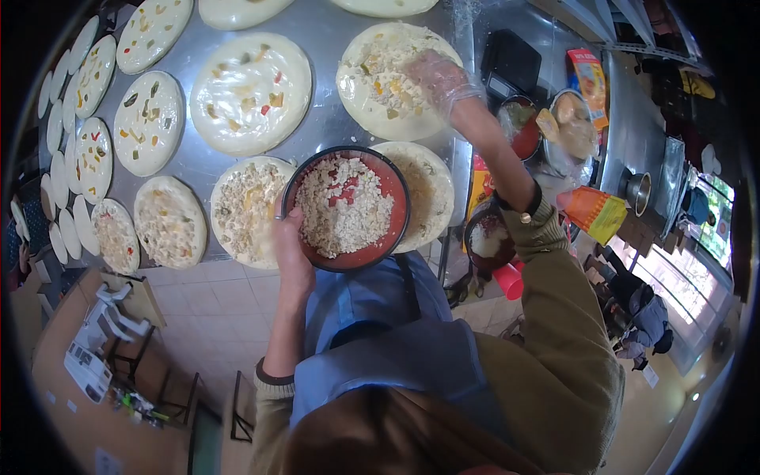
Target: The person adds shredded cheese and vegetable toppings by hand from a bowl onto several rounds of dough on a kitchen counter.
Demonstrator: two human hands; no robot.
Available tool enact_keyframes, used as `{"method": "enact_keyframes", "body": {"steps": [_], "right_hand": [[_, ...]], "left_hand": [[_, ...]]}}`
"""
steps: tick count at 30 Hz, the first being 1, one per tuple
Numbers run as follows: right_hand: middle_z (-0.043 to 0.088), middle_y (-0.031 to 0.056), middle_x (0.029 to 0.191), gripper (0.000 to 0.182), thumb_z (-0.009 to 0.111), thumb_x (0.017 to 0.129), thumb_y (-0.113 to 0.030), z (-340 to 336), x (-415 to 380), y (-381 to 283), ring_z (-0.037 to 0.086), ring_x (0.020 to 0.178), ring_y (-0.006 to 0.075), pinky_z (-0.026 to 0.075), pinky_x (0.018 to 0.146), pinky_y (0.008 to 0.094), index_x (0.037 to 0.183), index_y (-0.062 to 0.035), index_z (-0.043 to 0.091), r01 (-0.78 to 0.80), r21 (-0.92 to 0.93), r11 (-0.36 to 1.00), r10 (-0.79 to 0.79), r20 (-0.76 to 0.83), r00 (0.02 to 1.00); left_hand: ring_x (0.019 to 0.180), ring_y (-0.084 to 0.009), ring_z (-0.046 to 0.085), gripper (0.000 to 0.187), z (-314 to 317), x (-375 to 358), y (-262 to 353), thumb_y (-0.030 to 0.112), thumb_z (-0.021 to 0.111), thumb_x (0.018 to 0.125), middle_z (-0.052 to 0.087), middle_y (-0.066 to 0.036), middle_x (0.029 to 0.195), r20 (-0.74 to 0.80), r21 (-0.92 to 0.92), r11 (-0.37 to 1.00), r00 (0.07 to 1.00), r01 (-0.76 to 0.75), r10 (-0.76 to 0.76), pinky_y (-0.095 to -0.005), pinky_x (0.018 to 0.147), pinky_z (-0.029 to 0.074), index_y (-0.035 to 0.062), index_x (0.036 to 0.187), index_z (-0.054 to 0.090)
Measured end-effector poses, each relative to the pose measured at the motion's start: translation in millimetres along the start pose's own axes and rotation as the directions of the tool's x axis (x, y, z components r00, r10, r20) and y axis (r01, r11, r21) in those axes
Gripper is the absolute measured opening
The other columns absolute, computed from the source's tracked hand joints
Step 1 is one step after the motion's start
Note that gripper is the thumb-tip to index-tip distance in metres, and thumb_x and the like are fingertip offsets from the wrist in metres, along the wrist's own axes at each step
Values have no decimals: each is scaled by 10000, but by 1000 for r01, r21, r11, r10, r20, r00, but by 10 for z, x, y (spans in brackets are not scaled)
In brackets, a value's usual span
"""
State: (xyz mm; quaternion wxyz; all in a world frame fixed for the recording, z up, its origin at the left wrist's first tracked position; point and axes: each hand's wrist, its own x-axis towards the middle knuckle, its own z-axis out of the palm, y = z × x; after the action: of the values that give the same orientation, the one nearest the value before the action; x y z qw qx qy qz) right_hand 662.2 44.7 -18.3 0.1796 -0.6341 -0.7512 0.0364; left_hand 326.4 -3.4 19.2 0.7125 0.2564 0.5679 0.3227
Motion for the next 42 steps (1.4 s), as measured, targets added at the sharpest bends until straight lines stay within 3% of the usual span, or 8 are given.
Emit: {"method": "enact_keyframes", "body": {"steps": [1,4,7,10,28,31,32,42], "right_hand": [[569,145,985,275,475,791,-61,19,-20,44,560,925,309,457,810,391,1040,-89,588,101,-105,989,-108,-64,992],[584,141,999,233,493,800,-66,-183,-122,121,573,915,300,462,812,378,1002,-83,607,-119,13,993,117,82,990],[588,134,1048,243,524,838,-128,-152,-121,271,572,939,279,461,809,339,1061,-96,614,-310,-86,947,322,250,913],[612,131,983,189,551,833,-176,-288,-78,318,592,896,288,464,814,349,984,-125,653,-488,214,846,474,116,873],[605,114,976,201,533,836,-166,-263,-215,358,578,918,271,454,808,312,982,-82,643,-406,112,907,397,88,913],[574,112,1044,224,494,855,-129,14,-375,336,559,961,269,450,829,309,1038,-95,619,-300,394,869,302,59,952],[549,113,1080,257,462,862,-78,-142,-424,165,547,979,274,449,845,317,1080,-99,595,-284,17,959,279,130,951],[573,113,1069,309,512,792,-1,-238,-658,27,544,993,271,445,848,332,1079,-84,588,-240,145,960,228,94,969]], "left_hand": [[1086,-207,482,451,70,-11,54,320,433,885,502,-118,1178,30,22,999,999,-36,35,-344,950,358,-10,1192,435],[1081,-204,486,453,22,-20,52,318,432,885,507,-114,1173,8,-18,1000,1000,-2,2,-342,947,360,-11,1197,437],[1074,-201,492,452,27,-17,46,316,433,885,514,-111,1165,1,-42,999,1000,13,-13,-338,945,362,-10,1197,443],[1070,-200,496,447,115,-12,82,313,429,887,520,-111,1158,19,-5,998,998,-57,57,-335,944,364,-10,1195,447],[1047,-200,506,424,195,-47,45,309,444,882,523,-107,1142,36,47,994,994,-101,100,-339,934,373,7,1179,453],[1048,-199,504,432,231,-62,80,313,441,883,519,-108,1147,53,38,995,995,-88,86,-339,930,376,5,1185,444],[1049,-198,503,435,238,-72,94,315,439,884,518,-109,1149,57,36,996,995,-83,81,-338,929,377,3,1187,441],[1059,-202,497,446,199,-82,8,319,434,887,513,-114,1150,47,49,991,992,-122,120,-340,937,376,-7,1191,430]]}}
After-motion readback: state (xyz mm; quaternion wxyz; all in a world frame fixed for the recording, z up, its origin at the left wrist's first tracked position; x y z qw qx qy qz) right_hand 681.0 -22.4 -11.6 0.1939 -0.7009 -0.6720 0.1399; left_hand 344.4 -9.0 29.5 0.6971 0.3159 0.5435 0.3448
